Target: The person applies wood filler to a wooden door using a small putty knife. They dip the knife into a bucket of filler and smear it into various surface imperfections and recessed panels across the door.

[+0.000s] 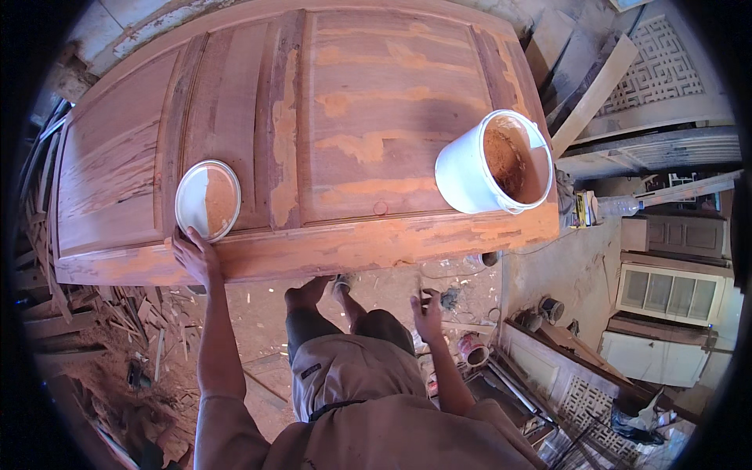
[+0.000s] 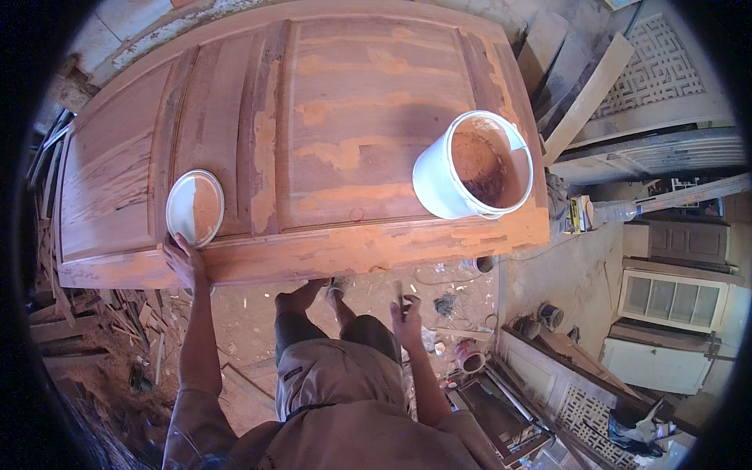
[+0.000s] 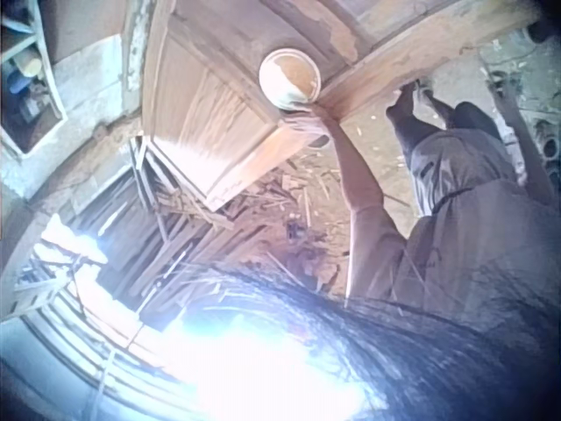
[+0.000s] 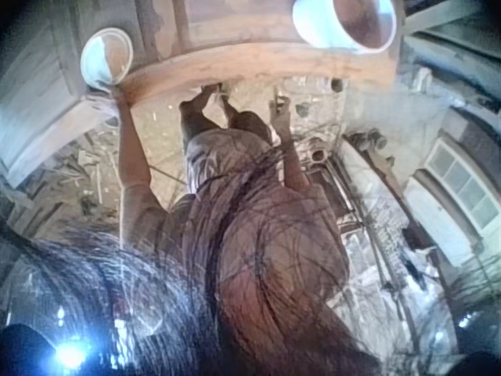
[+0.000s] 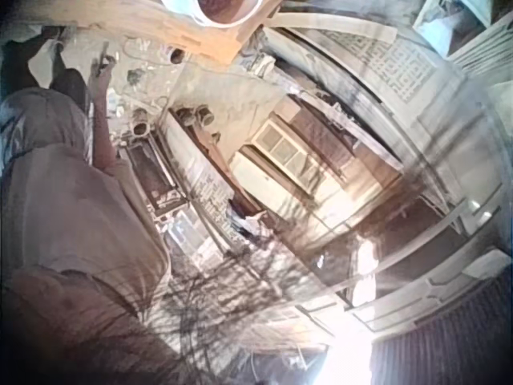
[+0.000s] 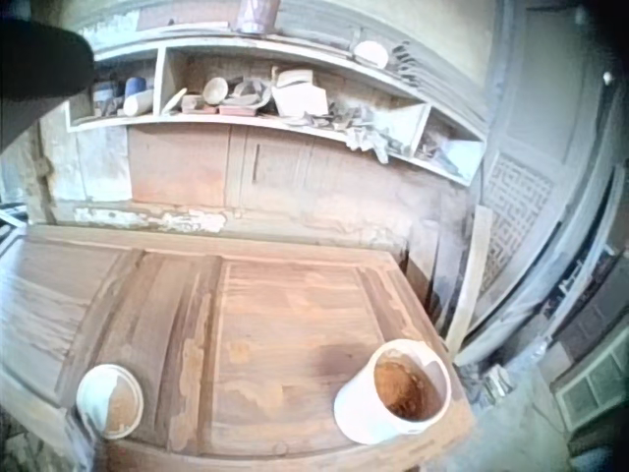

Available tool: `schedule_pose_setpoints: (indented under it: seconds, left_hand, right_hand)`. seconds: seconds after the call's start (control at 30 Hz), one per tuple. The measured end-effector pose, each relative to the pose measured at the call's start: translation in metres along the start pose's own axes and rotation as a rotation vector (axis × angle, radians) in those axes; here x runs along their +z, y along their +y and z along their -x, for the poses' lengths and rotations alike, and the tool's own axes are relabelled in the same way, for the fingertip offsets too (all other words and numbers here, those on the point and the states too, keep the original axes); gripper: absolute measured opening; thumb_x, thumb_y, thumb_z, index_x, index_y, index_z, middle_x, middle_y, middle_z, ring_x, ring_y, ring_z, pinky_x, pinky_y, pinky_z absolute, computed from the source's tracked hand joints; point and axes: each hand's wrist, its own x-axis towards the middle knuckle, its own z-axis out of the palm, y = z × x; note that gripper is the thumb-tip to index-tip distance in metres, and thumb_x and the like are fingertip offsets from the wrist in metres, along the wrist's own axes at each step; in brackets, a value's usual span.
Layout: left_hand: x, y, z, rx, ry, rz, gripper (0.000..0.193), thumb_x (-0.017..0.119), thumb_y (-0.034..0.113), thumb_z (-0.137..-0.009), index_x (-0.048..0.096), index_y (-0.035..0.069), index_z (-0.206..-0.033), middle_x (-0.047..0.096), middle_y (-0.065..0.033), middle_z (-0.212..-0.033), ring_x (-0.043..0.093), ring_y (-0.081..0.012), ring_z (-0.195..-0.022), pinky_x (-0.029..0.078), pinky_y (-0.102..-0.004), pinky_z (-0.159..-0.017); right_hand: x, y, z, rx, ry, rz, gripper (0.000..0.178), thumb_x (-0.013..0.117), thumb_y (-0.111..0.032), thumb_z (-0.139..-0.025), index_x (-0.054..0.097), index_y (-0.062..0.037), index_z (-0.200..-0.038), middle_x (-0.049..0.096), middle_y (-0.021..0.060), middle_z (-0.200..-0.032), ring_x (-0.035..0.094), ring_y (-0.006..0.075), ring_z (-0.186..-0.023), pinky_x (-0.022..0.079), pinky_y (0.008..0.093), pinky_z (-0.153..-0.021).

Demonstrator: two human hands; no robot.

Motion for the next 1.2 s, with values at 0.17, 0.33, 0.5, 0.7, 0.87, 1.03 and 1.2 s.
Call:
schedule_pose_setpoints:
  seconds: [0.17, 0.33, 0.5, 0.7, 0.87, 1.03, 1.2]
  left_hand:
    - [-0.001, -0.002, -0.001, -0.005, 0.026, -0.022, 0.058, 0.039, 0.048, -0.105, 0.05, 0.0, -0.136, 0.056, -0.0229, -0.132, 0.049, -0.0394, -0.126, 0.034, -0.0505, -0.109]
    - [-0.003, 0.002, -0.001, 0.019, 0.034, -0.015, 0.057, 0.04, 0.047, -0.105, 0.051, 0.0, -0.135, 0.057, -0.0227, -0.13, 0.051, -0.0399, -0.123, 0.035, -0.0513, -0.107]
    - [0.0, -0.005, -0.003, 0.015, 0.034, -0.003, 0.056, 0.04, 0.047, -0.105, 0.051, 0.0, -0.135, 0.057, -0.0226, -0.13, 0.051, -0.0397, -0.122, 0.036, -0.0514, -0.107]
    - [0.001, 0.003, -0.001, 0.007, 0.033, -0.016, 0.055, 0.041, 0.046, -0.105, 0.051, 0.0, -0.134, 0.057, -0.0221, -0.13, 0.051, -0.0392, -0.123, 0.036, -0.0507, -0.107]
    - [0.003, -0.006, -0.002, 0.022, 0.039, -0.064, 0.055, 0.041, 0.047, -0.105, 0.051, 0.001, -0.134, 0.057, -0.0197, -0.131, 0.051, -0.0374, -0.125, 0.036, -0.0505, -0.108]
    - [-0.006, 0.01, 0.0, 0.005, 0.036, -0.023, 0.054, 0.042, 0.045, -0.105, 0.05, 0.001, -0.135, 0.056, -0.0196, -0.132, 0.05, -0.0371, -0.127, 0.035, -0.0502, -0.109]
    - [-0.003, 0.009, 0.0, 0.013, 0.025, 0.002, 0.054, 0.043, 0.044, -0.104, 0.05, 0.0, -0.135, 0.056, -0.0203, -0.132, 0.049, -0.0375, -0.127, 0.033, -0.0498, -0.11]
  right_hand:
    - [-0.076, -0.001, 0.01, 0.098, -0.134, -0.57, 0.023, 0.052, -0.026, -0.106, 0.057, -0.0032, -0.106, 0.06, 0.0049, -0.083, 0.057, 0.0116, -0.063, 0.05, 0.0289, -0.057]
    - [-0.114, -0.058, -0.042, -0.033, -0.19, -0.102, 0.028, 0.054, -0.028, -0.104, 0.061, -0.0024, -0.096, 0.063, 0.007, -0.075, 0.059, 0.0149, -0.059, 0.05, 0.033, -0.057]
    - [-0.115, -0.117, -0.089, -0.264, -0.148, 0.569, 0.029, 0.061, -0.034, -0.098, 0.067, -0.0069, -0.089, 0.068, 0.0199, -0.076, 0.067, 0.0407, -0.071, 0.05, 0.0513, -0.061]
    - [-0.102, -0.122, -0.115, -0.494, -0.19, 0.765, 0.035, 0.064, -0.043, -0.094, 0.069, -0.0111, -0.081, 0.068, 0.0145, -0.071, 0.067, 0.0372, -0.068, 0.053, 0.0494, -0.063]
    - [-0.047, -0.136, -0.098, -0.601, -0.213, 0.758, 0.039, 0.061, -0.048, -0.094, 0.069, -0.0113, -0.083, 0.069, 0.0127, -0.073, 0.068, 0.0366, -0.069, 0.053, 0.0505, -0.064]
    - [-0.039, -0.154, -0.086, -0.493, -0.244, 0.566, 0.039, 0.061, -0.046, -0.096, 0.068, -0.0095, -0.085, 0.067, 0.0126, -0.069, 0.065, 0.0339, -0.063, 0.052, 0.0447, -0.06]
    - [-0.09, -0.185, -0.089, -0.327, -0.249, 0.291, 0.029, 0.064, -0.032, -0.098, 0.069, -0.0055, -0.088, 0.062, 0.0094, -0.065, 0.059, 0.0222, -0.057, 0.048, 0.0352, -0.058]
